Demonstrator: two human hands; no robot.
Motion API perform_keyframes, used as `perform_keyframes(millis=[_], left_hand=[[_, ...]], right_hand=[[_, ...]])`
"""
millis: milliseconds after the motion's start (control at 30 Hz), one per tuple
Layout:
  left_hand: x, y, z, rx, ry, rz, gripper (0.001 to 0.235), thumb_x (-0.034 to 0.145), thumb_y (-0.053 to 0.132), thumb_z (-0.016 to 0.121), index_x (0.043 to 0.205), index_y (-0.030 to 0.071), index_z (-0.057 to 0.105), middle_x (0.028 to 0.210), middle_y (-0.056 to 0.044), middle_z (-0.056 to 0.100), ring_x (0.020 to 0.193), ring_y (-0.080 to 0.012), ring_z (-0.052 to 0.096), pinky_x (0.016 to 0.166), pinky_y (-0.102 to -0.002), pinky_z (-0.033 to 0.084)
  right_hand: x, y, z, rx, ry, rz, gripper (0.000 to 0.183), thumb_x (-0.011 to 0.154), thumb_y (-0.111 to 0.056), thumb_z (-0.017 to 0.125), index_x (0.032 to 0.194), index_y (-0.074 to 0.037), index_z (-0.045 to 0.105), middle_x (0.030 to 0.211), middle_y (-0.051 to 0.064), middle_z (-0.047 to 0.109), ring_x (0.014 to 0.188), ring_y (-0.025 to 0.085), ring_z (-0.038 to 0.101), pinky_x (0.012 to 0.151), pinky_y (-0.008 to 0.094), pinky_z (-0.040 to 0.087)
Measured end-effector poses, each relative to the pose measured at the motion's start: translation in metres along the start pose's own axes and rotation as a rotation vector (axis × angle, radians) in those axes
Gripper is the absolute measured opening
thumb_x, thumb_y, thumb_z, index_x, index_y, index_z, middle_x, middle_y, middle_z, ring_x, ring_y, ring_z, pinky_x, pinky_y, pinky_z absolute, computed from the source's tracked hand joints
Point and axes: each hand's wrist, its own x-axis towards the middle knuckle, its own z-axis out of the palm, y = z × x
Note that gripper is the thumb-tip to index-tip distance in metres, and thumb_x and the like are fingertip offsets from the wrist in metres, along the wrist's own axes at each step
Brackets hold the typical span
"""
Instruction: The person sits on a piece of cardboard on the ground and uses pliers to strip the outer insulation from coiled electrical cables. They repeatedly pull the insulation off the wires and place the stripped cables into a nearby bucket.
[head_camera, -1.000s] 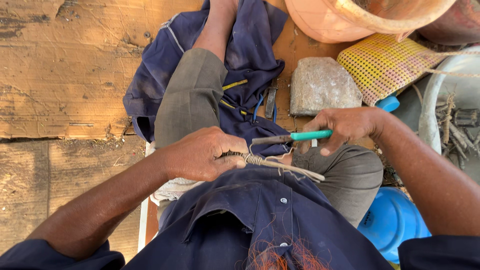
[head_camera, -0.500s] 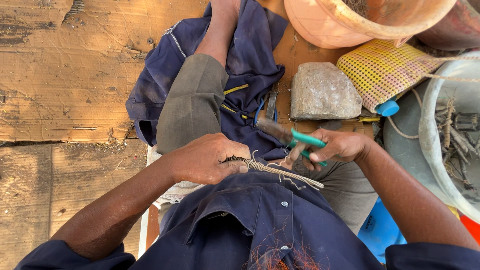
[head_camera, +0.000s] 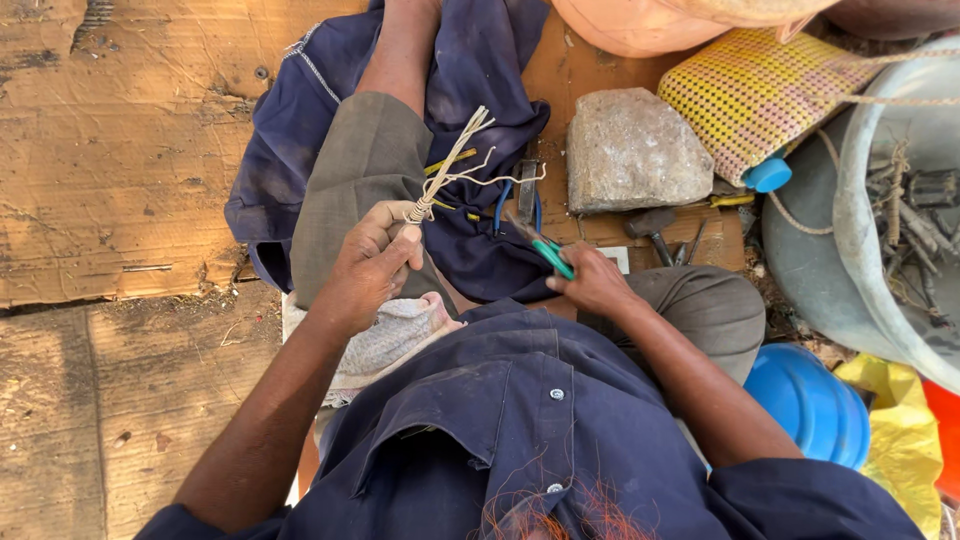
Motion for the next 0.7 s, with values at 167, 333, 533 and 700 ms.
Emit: perform_keyframes(millis=[167,333,533,700], left_hand=[[0.001,-0.002,0.01,-0.035,0.036,-0.061,0.032,0.102,0.024,0.055,0.131,0.009,0.055,0.076,-0.001,0.058,0.047,-0.0027,0.038,0.041,-0.018,0.03],[0.004,-0.008,0.001,-0.195,0.063,-0.104,0.032,0.108,0.027,0.054,0.13,0.005,0.059,0.075,-0.002,0.057,0.049,-0.0042,0.037,0.044,-0.02,0.032],[0.015,-0.016,-0.023,-0.368,0.006,-0.086,0.035,0.107,0.026,0.053,0.132,0.002,0.058,0.076,-0.005,0.06,0.049,-0.0059,0.04,0.044,-0.022,0.034],[0.015,-0.023,-0.04,-0.524,-0.105,-0.052,0.042,0.108,0.03,0.055,0.136,-0.001,0.054,0.081,-0.007,0.061,0.053,-0.0071,0.042,0.049,-0.024,0.035]], right_hand=[[0.019,-0.02,0.012,0.166,0.263,-0.114,0.051,0.08,-0.035,0.08,0.116,-0.002,0.065,0.112,0.02,0.06,0.106,0.042,0.06,0.087,0.051,0.048],[0.015,-0.024,0.021,0.031,0.025,-0.048,0.049,0.085,-0.042,0.077,0.113,-0.003,0.067,0.112,0.019,0.06,0.111,0.039,0.06,0.093,0.05,0.047],[0.004,-0.034,0.017,-0.092,-0.001,-0.224,0.055,0.081,-0.043,0.078,0.115,-0.002,0.066,0.109,0.017,0.059,0.106,0.036,0.058,0.09,0.048,0.046],[0.007,-0.057,0.011,0.005,0.27,-0.451,0.037,0.084,-0.022,0.075,0.111,0.0,0.063,0.119,0.018,0.06,0.109,0.038,0.059,0.09,0.047,0.048]])
